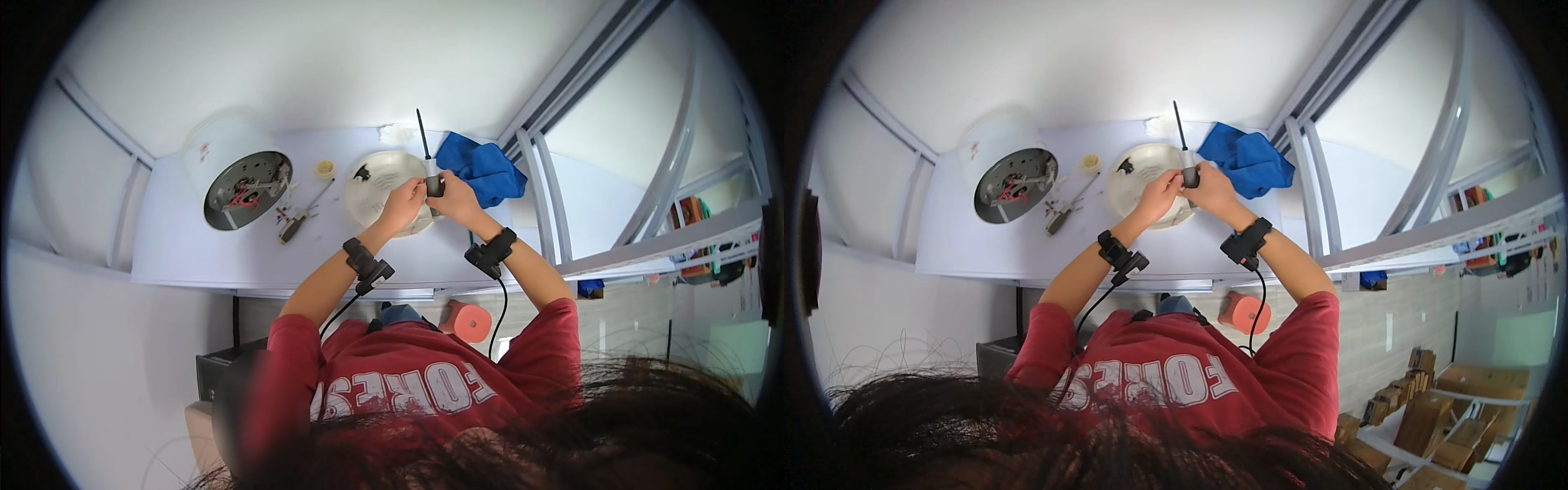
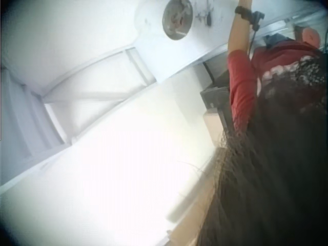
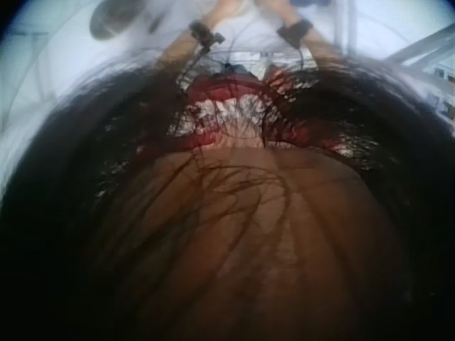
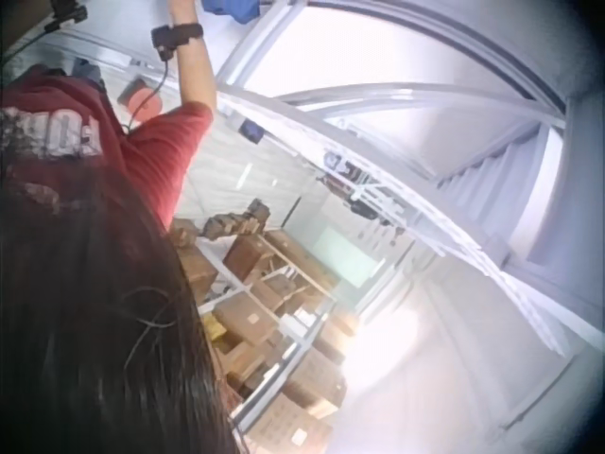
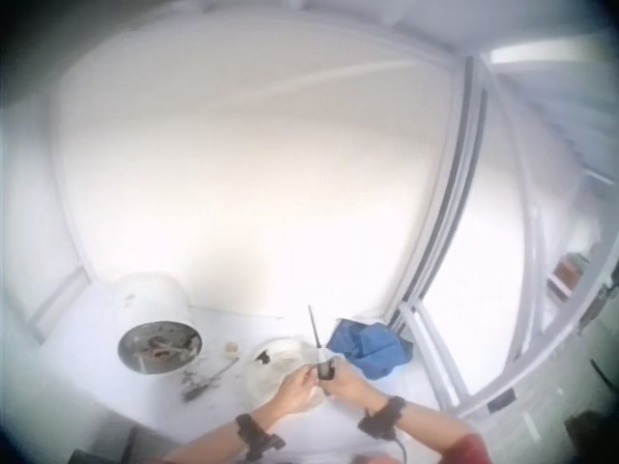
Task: The person works on the internal wiring of a white appliance, likely a rice cooker, using a screwdriver to adjust components and wires. They manipulate the internal parts and later handle a white plastic lid or cover, placing it on the table.
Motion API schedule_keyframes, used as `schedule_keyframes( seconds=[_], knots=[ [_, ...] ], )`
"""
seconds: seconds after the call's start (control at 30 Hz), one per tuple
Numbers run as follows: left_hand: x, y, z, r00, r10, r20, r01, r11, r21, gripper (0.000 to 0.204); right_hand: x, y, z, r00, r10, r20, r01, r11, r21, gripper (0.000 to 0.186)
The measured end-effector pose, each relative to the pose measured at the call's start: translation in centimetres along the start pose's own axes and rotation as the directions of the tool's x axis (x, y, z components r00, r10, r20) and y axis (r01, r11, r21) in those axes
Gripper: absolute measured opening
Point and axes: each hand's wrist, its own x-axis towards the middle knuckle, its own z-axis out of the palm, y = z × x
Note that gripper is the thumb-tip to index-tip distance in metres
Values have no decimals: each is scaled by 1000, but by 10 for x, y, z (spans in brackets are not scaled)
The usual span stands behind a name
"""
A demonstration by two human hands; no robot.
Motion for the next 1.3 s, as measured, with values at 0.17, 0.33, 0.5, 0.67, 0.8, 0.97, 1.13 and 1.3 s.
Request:
schedule_keyframes(
  seconds=[0.17,0.33,0.5,0.67,0.8,0.97,1.13,1.3],
  knots=[
    [-25,1,-48,989,24,-147,-21,999,25,26,14,-45,28,977,-101,186,58,973,222,52],
    [-68,-2,-110,965,-111,-239,67,981,-183,23,33,-90,81,940,-218,263,29,817,575,54],
    [-113,-39,-168,861,148,-486,52,926,374,25,32,-152,107,868,-324,377,179,911,373,49],
    [-145,-58,-190,733,111,-671,304,829,470,21,47,-174,142,836,-347,425,231,925,300,48],
    [-145,-53,-171,856,182,-484,186,765,616,21,66,-160,171,823,-411,391,349,910,222,48],
    [-131,-68,-147,924,179,-339,141,663,735,12,61,-160,170,827,-355,437,322,935,149,49],
    [-122,-87,-140,932,177,-317,140,630,764,10,61,-152,163,817,-369,444,343,929,142,53],
    [-121,-85,-138,932,162,-325,171,593,787,16,59,-141,163,823,-397,407,361,918,164,57]
  ],
)
